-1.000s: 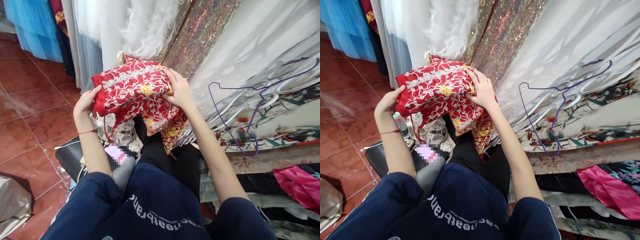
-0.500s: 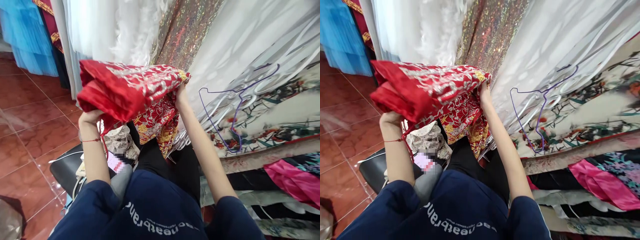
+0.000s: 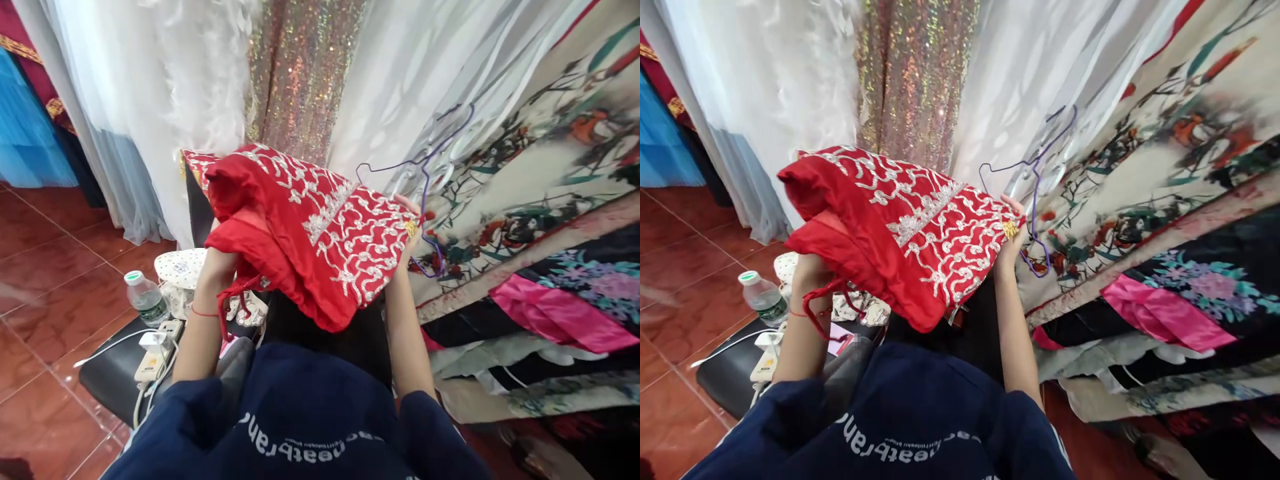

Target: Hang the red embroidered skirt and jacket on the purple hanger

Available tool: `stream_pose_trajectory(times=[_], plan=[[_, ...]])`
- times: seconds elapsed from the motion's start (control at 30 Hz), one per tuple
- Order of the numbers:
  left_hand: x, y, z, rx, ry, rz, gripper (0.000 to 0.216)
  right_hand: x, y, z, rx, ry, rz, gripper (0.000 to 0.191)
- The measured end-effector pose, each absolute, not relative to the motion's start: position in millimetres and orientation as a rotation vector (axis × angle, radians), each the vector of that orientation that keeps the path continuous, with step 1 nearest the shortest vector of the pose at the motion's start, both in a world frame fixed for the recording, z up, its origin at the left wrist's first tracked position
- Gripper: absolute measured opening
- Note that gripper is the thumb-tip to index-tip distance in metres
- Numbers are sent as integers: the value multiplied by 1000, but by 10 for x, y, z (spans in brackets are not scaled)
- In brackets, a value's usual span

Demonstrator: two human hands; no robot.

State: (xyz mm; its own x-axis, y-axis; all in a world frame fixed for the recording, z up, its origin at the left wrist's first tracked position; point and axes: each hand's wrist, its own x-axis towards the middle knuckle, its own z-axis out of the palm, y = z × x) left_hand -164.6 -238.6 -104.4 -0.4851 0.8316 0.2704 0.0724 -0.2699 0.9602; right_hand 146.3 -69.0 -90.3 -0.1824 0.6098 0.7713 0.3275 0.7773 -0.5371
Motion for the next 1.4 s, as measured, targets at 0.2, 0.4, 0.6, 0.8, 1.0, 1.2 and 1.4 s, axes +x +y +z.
stream_pose_trajectory(times=[0.2, 0.4, 0.6, 0.8, 1.0, 1.2, 1.4], plan=[[-942, -2154, -797, 1619, 1187, 1689, 58, 2060, -1241, -1285, -785, -1883, 243, 58], [-520, -1873, -926, 2102, 1227, 1147, 37, 2548, -1687, -1669, -778, -2436, -78, 70], [-345, -1710, -1128, 2108, 1258, 1195, 36, 2290, -2349, -1680, -443, -2693, -395, 84], [-282, -1675, -1100, 2102, 1277, 1132, 41, 1937, -2279, -1657, -275, -2692, -628, 52], [-357, -1576, -1150, 2063, 1260, 1073, 44, 2050, -1832, -1663, -428, -2551, -722, 34], [-320, -1481, -1229, 1957, 1225, 1226, 37, 2279, -1704, -1960, -806, -2332, -536, 35], [-231, -1483, -1257, 1937, 1225, 1293, 47, 2292, -1823, -2126, -895, -2275, -489, 43]])
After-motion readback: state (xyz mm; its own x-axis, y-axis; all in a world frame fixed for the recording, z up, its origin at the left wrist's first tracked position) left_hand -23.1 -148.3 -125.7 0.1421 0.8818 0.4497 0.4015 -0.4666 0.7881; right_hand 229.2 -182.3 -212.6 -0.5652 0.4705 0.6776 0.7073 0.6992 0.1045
